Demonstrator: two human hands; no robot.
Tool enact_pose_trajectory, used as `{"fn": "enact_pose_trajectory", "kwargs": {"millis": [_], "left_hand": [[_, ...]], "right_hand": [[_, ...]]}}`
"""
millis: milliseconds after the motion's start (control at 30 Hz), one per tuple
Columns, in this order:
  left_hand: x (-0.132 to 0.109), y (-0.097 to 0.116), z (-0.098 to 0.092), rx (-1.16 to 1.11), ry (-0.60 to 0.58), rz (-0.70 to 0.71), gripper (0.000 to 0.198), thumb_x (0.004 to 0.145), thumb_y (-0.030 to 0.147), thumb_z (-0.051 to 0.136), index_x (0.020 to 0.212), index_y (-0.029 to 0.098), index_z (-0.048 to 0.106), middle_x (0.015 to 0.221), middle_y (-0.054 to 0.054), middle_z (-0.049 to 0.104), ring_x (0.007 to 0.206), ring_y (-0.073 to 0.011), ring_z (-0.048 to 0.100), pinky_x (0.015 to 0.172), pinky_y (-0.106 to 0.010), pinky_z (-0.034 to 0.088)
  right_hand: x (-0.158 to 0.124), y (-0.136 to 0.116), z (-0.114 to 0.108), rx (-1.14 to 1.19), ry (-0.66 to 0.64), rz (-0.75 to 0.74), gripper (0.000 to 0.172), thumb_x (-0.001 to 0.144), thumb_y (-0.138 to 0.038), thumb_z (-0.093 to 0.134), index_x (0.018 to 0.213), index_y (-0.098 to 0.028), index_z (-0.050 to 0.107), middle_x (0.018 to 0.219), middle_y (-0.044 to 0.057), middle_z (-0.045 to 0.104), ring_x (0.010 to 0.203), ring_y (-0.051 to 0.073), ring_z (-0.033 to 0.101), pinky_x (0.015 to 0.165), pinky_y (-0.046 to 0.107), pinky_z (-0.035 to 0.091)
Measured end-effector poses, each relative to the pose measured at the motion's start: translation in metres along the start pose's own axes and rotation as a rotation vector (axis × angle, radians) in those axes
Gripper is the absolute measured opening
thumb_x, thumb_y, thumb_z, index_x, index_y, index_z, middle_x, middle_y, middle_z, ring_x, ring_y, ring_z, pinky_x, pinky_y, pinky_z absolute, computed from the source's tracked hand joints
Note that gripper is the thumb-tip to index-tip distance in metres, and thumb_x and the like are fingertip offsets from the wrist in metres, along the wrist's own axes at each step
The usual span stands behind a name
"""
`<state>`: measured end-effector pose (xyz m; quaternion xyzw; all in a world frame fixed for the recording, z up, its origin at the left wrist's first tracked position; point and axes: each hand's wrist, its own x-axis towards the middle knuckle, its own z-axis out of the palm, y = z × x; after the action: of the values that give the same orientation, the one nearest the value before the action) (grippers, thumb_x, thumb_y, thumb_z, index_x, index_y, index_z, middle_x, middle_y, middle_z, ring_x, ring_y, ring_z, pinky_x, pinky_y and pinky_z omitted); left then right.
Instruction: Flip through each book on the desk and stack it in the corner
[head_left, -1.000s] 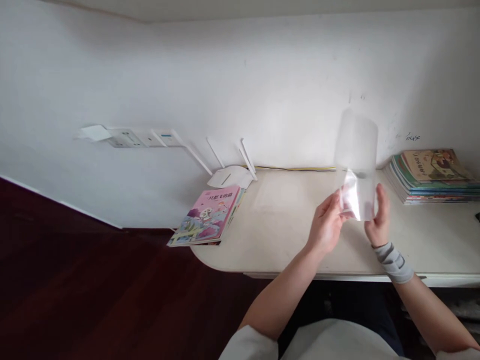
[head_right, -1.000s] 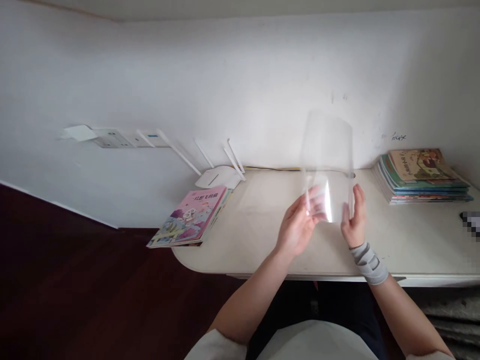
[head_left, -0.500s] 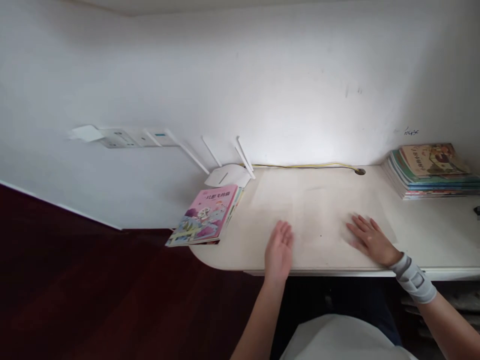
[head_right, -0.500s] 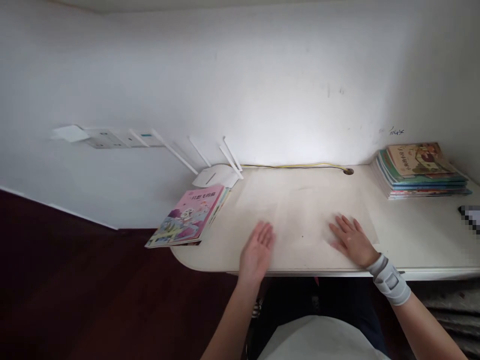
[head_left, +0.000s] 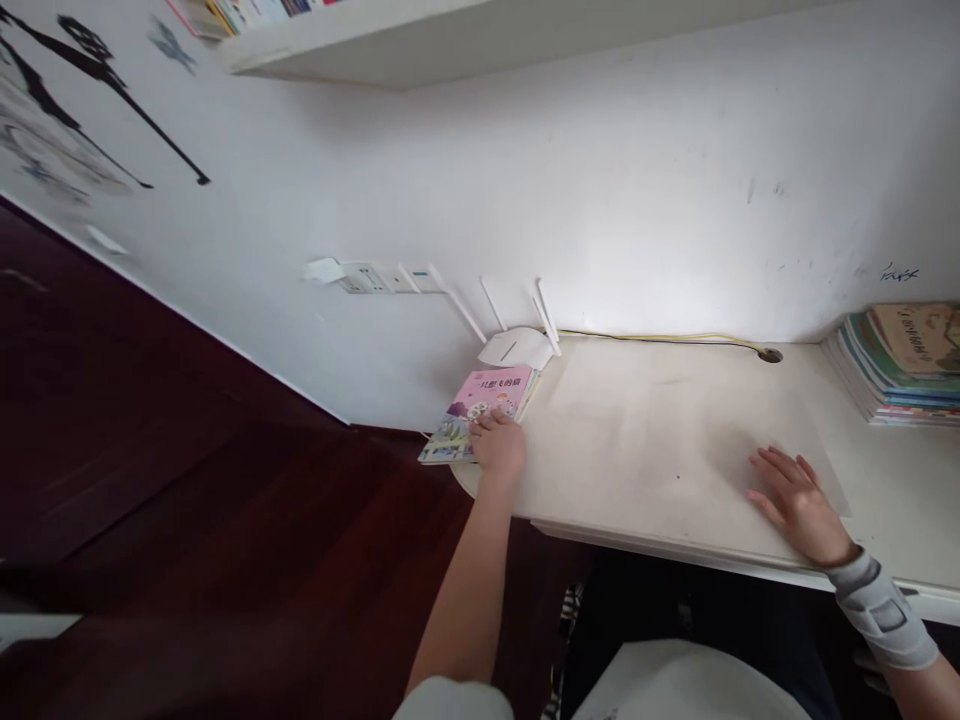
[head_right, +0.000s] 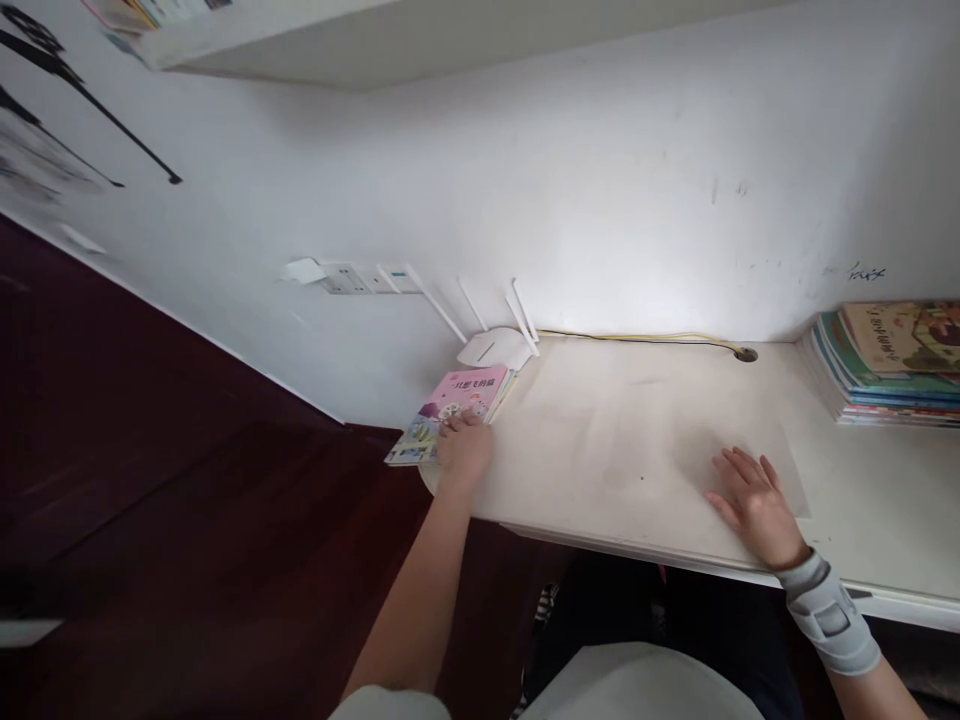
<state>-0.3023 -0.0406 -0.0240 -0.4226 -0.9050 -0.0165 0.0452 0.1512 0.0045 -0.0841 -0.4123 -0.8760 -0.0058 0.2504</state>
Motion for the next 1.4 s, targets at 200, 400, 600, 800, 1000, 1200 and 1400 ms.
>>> {"fn": "enact_pose_trajectory", "kwargs": {"millis": [200, 400, 600, 800, 1000, 1200, 1400], "left_hand": [[-0.022, 0.009, -0.007, 0.137, -0.026, 0.089, 0.052, 0.082, 0.002, 0.023, 0.129, -0.013, 0.040, 0.113, -0.039, 0.055, 0.109, -0.0384, 0.056, 0.085, -0.050, 0.042], [-0.013, 0.002, -0.030, 0.148, -0.073, 0.181, 0.039, 0.083, 0.007, 0.034, 0.113, 0.003, 0.058, 0.096, -0.024, 0.067, 0.094, -0.0326, 0.064, 0.081, -0.043, 0.045], [0.008, -0.016, -0.039, 0.129, -0.055, 0.137, 0.027, 0.084, 0.028, 0.044, 0.098, 0.016, 0.064, 0.096, -0.015, 0.068, 0.088, -0.0296, 0.064, 0.072, -0.036, 0.047], [0.016, -0.027, -0.038, 0.130, -0.054, 0.189, 0.027, 0.084, 0.034, 0.043, 0.090, 0.021, 0.066, 0.100, -0.007, 0.069, 0.089, -0.0231, 0.063, 0.071, -0.030, 0.046], [0.004, -0.008, -0.031, 0.216, -0.062, 0.273, 0.032, 0.083, 0.011, 0.037, 0.097, 0.006, 0.066, 0.101, -0.021, 0.066, 0.094, -0.0278, 0.063, 0.080, -0.037, 0.047], [-0.021, -0.006, -0.067, 0.292, 0.012, 0.327, 0.036, 0.083, 0.006, 0.031, 0.103, 0.003, 0.061, 0.096, -0.023, 0.065, 0.087, -0.0282, 0.065, 0.073, -0.039, 0.050], [-0.075, -0.015, -0.159, 0.257, 0.390, 0.216, 0.037, 0.091, 0.030, 0.027, 0.096, 0.012, 0.059, 0.090, -0.013, 0.063, 0.069, -0.0252, 0.064, 0.057, -0.036, 0.050]], "right_hand": [[-0.001, 0.000, 0.002, -0.018, 0.004, 0.008, 0.046, 0.090, -0.049, 0.039, 0.123, -0.022, 0.055, 0.128, 0.013, 0.056, 0.123, 0.029, 0.047, 0.103, 0.052, 0.033], [-0.002, -0.001, 0.003, -0.062, -0.009, -0.021, 0.046, 0.091, -0.048, 0.038, 0.119, -0.018, 0.058, 0.125, 0.014, 0.058, 0.117, 0.027, 0.052, 0.102, 0.050, 0.034], [-0.004, -0.001, 0.004, -0.075, 0.013, -0.039, 0.044, 0.092, -0.045, 0.039, 0.118, -0.015, 0.058, 0.122, 0.015, 0.059, 0.115, 0.025, 0.053, 0.101, 0.046, 0.035], [-0.005, -0.001, 0.006, -0.085, 0.034, -0.048, 0.044, 0.092, -0.044, 0.037, 0.115, -0.015, 0.060, 0.121, 0.015, 0.059, 0.113, 0.026, 0.054, 0.099, 0.045, 0.037], [-0.004, 0.000, 0.005, -0.080, 0.022, -0.049, 0.043, 0.092, -0.043, 0.039, 0.115, -0.014, 0.060, 0.122, 0.016, 0.059, 0.114, 0.026, 0.053, 0.099, 0.045, 0.038], [-0.005, -0.002, 0.007, -0.069, 0.036, -0.044, 0.040, 0.092, -0.042, 0.039, 0.114, -0.016, 0.060, 0.121, 0.015, 0.059, 0.113, 0.025, 0.054, 0.100, 0.045, 0.038], [-0.004, -0.004, 0.003, -0.063, 0.010, -0.033, 0.037, 0.092, -0.039, 0.042, 0.114, -0.016, 0.060, 0.123, 0.015, 0.058, 0.114, 0.025, 0.054, 0.101, 0.045, 0.037]]}}
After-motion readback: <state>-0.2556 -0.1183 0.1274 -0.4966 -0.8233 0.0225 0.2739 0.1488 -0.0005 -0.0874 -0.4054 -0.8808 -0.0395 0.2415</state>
